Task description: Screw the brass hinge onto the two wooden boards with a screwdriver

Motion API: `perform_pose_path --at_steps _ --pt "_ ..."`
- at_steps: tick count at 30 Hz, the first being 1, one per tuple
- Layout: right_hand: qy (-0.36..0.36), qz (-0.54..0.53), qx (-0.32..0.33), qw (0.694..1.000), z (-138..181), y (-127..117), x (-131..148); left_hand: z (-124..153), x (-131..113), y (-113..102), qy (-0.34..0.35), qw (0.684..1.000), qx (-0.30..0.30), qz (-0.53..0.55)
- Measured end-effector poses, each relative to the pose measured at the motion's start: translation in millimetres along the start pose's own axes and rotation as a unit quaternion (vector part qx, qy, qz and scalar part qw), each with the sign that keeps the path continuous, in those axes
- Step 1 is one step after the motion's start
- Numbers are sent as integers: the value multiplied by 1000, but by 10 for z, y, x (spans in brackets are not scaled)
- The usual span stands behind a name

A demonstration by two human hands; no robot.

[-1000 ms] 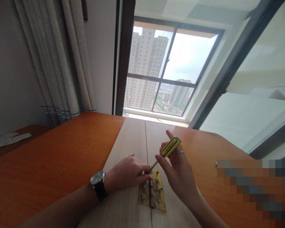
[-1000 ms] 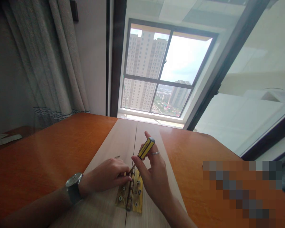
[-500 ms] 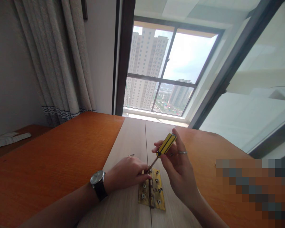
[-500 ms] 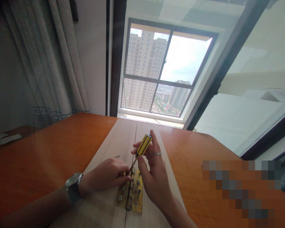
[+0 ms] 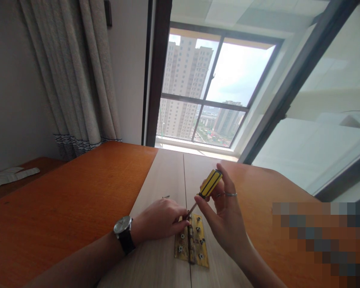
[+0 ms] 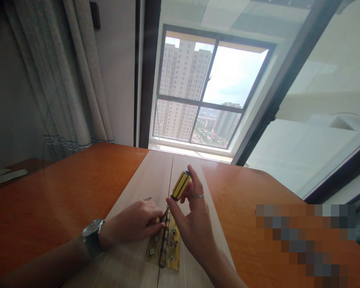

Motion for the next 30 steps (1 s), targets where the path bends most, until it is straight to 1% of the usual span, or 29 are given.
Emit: perform_pose_path --at_steps 7,16,18,20,23,26,28,30 --pt "-13 -93 37 995 21 36 99 2 -7 4 -12 1000 -8 -9" --pt "4 -126 23 992 -4 32 89 1 -2 20 5 1000 -13 -4" --pt "1 -134 13 991 2 23 96 3 -1 29 11 1000 -21 -1" --pt "-11 -149 -13 989 1 -11 127 6 6 35 16 999 -33 2" --pt "-37 -173 -81 981 -28 -105 199 23 32 22 29 997 -70 10" --pt "-48 -188 -140 971 -85 -197 243 58 85 -38 37 991 -129 16" --pt "-41 -194 -158 967 -117 -224 236 88 137 -96 38 983 -177 20" --pt "-25 -191 -160 968 -133 -221 207 114 201 -151 35 975 -217 26"
Point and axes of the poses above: each hand's wrist, its own z-axis away from the middle knuckle, its own y-axis out of the palm, x = y × z, the point moved 4 cm from there along -z, towards the middle knuckle, and after that the axes turned 4 degrees about z, right-handed, at the moved point
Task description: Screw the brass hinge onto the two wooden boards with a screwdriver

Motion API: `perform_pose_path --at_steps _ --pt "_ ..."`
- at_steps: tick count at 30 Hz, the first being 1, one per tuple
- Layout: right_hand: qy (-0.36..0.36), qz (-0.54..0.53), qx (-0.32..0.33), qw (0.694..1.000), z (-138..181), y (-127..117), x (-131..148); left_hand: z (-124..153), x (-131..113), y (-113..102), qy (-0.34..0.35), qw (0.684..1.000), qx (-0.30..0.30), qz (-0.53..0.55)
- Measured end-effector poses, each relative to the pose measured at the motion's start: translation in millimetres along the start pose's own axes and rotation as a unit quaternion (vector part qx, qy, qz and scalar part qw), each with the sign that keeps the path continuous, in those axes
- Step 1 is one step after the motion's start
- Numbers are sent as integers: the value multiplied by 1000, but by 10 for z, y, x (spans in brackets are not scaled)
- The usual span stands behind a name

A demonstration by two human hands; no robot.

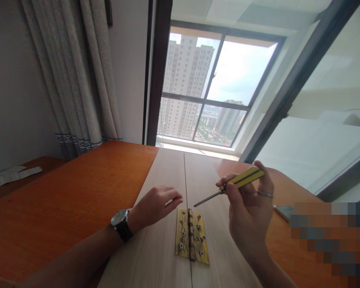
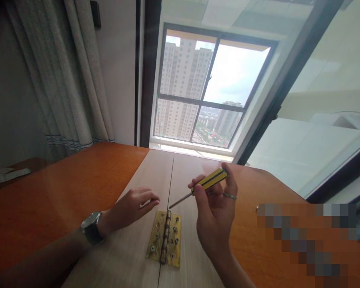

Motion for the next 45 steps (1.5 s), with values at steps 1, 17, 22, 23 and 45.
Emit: perform_pose_path --at_steps 1,17,22,23,45 --pt "8 5 2 1000 3 3 -19 0 37 -26 -4 1000 -13 2" --pt "61 14 65 996 87 50 -167 38 486 -86 -129 985 57 -99" --pt "62 6 67 996 92 51 -158 25 503 -59 -108 985 83 -106" --pt "64 1 68 996 91 52 -156 22 504 -53 -103 985 89 -106" --pt "113 -29 210 971 257 152 -170 13 329 -104 -143 951 87 -259"
Point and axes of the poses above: each hand's wrist, its own z-axis away from the middle knuckle, its own y-axis out of the palm, x = y × z, the point moved 4 cm from there along -z, towards the middle knuckle, and after that the axes turned 4 degrees about z, right-handed, at the moved point
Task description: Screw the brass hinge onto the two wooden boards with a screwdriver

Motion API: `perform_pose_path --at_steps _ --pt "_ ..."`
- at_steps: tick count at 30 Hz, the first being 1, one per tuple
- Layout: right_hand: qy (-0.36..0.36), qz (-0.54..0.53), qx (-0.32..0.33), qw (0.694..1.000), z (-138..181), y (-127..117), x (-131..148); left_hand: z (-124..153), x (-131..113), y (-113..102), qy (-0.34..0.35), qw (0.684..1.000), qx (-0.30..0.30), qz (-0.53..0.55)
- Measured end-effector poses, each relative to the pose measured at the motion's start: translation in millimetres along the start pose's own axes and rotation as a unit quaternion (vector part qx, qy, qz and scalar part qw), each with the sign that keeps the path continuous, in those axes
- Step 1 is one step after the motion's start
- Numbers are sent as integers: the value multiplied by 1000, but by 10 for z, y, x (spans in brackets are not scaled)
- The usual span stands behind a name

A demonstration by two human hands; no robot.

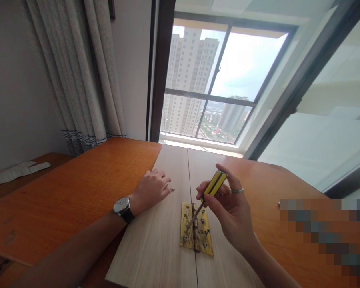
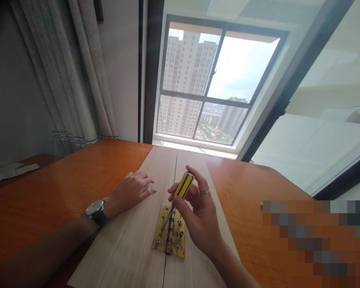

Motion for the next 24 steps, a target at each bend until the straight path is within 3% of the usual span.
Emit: perform_pose_path --at_steps 13,24 --pt "-28 34 0 999 19 1 33 9 -22 25 28 999 8 30" --pt "-30 71 61 995 68 -7 5 15 -73 13 81 995 16 57"
Point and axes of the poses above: each hand's wrist, its own z-axis away from the middle knuckle, its own y-axis out of the palm, x = y × z, the point moved 4 cm from there along -z, towards the middle knuckle, and after that the axes turned 4 degrees about z, right-handed, at the moved point
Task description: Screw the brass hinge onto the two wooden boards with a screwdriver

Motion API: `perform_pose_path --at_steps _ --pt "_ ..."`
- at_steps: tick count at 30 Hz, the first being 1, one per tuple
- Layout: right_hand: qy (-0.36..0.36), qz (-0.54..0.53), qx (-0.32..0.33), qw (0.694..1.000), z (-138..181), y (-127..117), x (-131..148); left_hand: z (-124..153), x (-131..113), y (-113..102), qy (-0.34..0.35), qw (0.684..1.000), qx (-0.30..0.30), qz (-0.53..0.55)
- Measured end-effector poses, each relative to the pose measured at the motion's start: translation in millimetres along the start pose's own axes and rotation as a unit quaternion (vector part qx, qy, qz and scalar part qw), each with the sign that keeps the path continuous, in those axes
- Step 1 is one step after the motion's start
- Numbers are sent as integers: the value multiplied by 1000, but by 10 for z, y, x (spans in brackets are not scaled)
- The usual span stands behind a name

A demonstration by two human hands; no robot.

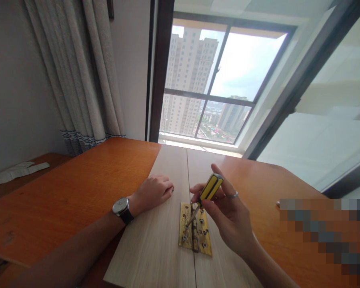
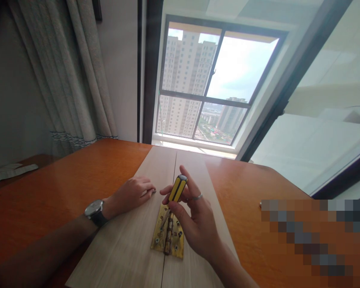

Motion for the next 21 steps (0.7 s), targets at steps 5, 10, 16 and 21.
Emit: perform_pose_path --at_steps 5,10,16,21 --pt "-6 78 57 995 -30 24 40 -1 34 1 -19 997 -55 43" --pt "-41 157 37 986 -92 24 130 13 57 -108 -48 978 -167 112" --pt "42 98 52 993 -79 21 45 12 -10 -160 3 979 -168 117" --pt "82 22 80 993 -65 64 37 11 -20 -103 45 982 -136 126"
Point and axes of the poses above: each hand's wrist, its own z-axis away from the middle knuckle, its own y-axis out of the palm, x = y × z, the point moved 4 cm from there along -z, towards the middle knuckle, and after that the axes turned 4 degrees about z, right-handed, at the moved point
